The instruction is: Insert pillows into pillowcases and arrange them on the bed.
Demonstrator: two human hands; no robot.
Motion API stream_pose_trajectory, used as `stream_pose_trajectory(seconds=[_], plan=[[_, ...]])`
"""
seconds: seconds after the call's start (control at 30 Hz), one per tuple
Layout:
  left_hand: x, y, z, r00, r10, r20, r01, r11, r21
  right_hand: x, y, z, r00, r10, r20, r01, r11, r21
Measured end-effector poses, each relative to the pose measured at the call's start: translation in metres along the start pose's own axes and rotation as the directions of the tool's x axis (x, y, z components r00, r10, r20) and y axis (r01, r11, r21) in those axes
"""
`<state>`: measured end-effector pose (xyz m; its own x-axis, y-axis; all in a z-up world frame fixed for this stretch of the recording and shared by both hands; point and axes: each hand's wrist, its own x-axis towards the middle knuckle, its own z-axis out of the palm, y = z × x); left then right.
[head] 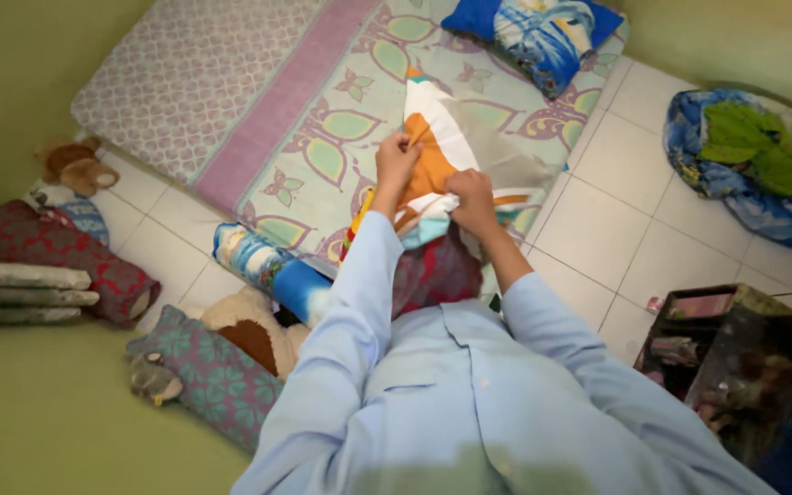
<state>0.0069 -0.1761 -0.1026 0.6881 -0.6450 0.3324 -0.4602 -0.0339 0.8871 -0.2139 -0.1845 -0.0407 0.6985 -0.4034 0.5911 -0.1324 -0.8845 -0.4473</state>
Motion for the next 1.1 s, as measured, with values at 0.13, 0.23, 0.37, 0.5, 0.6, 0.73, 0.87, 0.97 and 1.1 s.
stream_pose_trajectory(seconds=[0.13,0.23,0.37,0.5,0.6,0.73,0.87,0.97,1.1], plan=[[-0.010,0.027,0.006,0.986,-0.066,0.154,0.124,0.905,-0.406,-0.014,0.068,-0.021,0.988,0.102,0.118,-0.105,0.994,0.021],[-0.015,0.054,-0.007,0.950,-0.140,0.278,0.282,0.764,-0.581,-0.021,0.144,-0.038,0.904,0.135,0.405,-0.233,0.951,0.204],[-0.019,0.039,-0.029,0.914,-0.149,0.379,0.370,0.690,-0.622,0.013,0.197,-0.055,0.569,0.777,0.269,-0.809,0.469,0.355],[-0.030,0.034,-0.040,0.867,-0.150,0.475,0.454,0.628,-0.632,0.072,0.203,-0.063,0.224,0.924,0.309,-0.695,-0.071,0.716],[-0.020,-0.014,-0.019,0.899,-0.143,0.414,0.415,0.579,-0.701,0.081,0.252,-0.026,0.318,0.874,0.367,-0.490,-0.180,0.853],[-0.023,0.039,-0.031,0.968,-0.216,0.130,0.223,0.492,-0.841,0.066,0.296,0.011,0.595,0.706,0.385,-0.406,-0.149,0.901],[-0.030,0.062,-0.042,0.911,-0.407,-0.070,0.184,0.551,-0.814,0.083,0.227,-0.023,0.670,0.609,0.424,-0.469,-0.096,0.878],[-0.033,0.048,-0.040,0.867,-0.486,-0.108,0.245,0.606,-0.757,0.092,0.207,-0.034,0.691,0.583,0.428,-0.558,0.053,0.828],[-0.030,-0.014,-0.021,0.803,-0.487,-0.343,0.214,0.773,-0.597,0.101,0.225,-0.027,0.510,0.640,0.575,-0.739,-0.016,0.673]])
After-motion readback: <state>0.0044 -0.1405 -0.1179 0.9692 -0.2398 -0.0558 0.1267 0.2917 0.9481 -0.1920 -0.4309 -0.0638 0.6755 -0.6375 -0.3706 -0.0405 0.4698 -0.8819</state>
